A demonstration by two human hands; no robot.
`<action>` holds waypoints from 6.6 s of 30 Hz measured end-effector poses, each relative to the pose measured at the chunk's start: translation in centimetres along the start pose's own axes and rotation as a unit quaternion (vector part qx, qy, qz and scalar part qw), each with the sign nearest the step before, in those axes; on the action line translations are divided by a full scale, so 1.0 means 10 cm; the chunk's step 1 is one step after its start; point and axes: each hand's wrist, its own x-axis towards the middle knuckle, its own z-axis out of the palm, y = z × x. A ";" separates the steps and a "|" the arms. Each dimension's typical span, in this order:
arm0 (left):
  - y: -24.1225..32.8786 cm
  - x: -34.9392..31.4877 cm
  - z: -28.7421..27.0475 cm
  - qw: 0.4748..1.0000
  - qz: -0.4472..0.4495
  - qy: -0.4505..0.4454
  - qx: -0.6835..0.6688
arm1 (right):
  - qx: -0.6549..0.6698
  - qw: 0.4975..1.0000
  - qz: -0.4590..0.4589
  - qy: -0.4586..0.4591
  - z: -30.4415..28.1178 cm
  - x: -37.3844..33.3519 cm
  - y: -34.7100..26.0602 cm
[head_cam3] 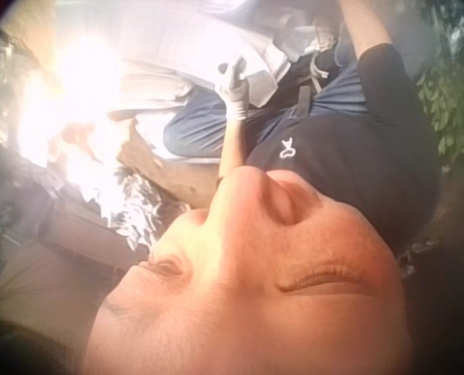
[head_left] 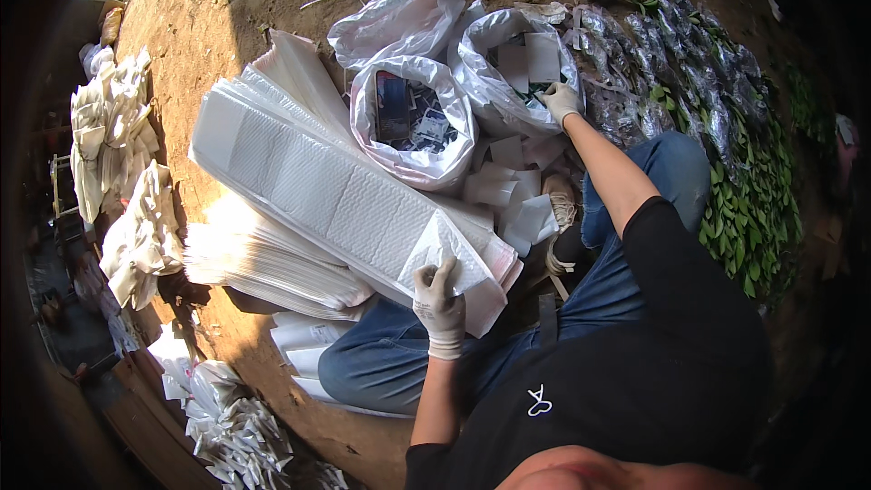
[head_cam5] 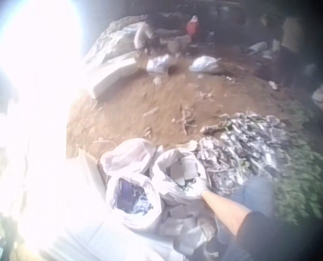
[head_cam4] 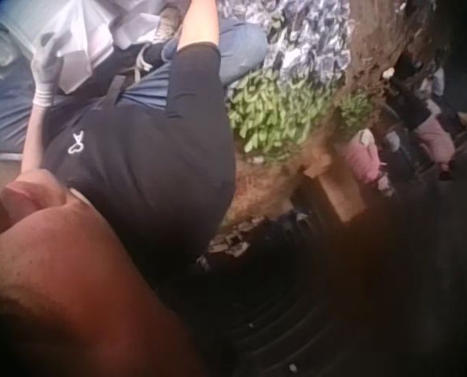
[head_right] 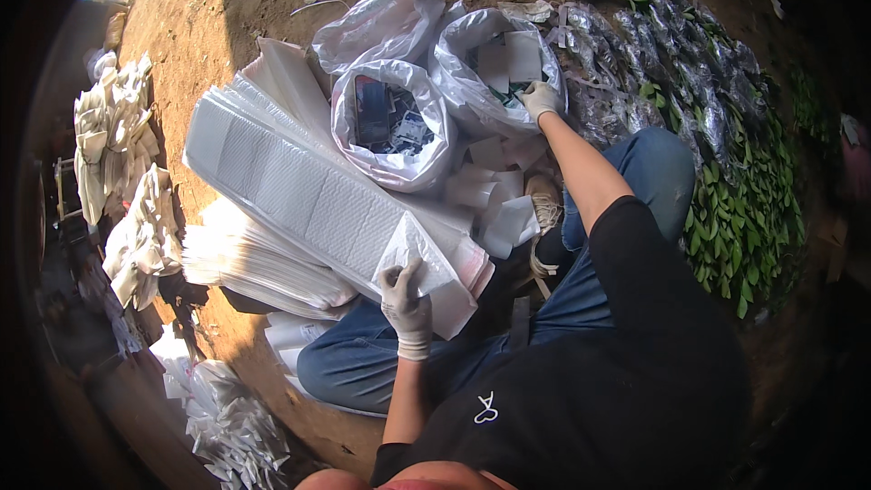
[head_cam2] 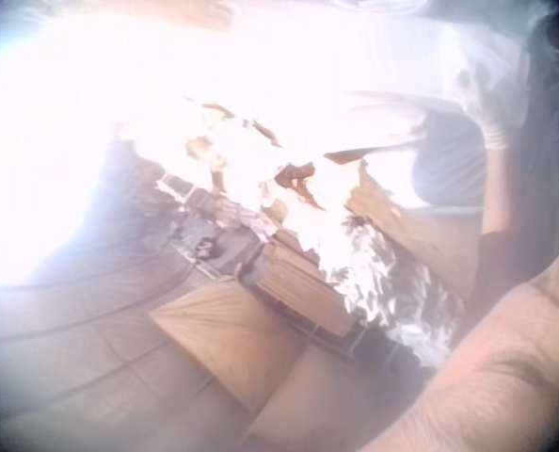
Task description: The person sits on the ground and repeatedly packs green leaves into white bubble mailers. They fold the mailer flaps and place the sealed packages into a nearby white sack. The process is repeated continuously throughout the clip.
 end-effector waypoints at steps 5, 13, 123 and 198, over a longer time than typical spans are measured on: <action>0.01 0.06 0.02 0.998 0.033 -0.025 -0.037 | 0.168 0.945 -0.109 0.259 -0.25 -0.50 -0.66; 0.00 -0.05 0.00 0.999 0.027 -0.035 0.018 | -0.303 0.892 -0.315 -0.113 0.96 -1.38 -2.09; 1.00 -0.67 -0.77 0.976 0.170 0.118 -0.070 | 0.104 0.758 -0.605 -0.219 -0.70 -4.35 -0.41; 0.53 -0.18 -0.17 0.978 0.076 -0.095 -0.172 | 0.026 0.995 -0.028 0.096 -0.35 -0.42 -0.40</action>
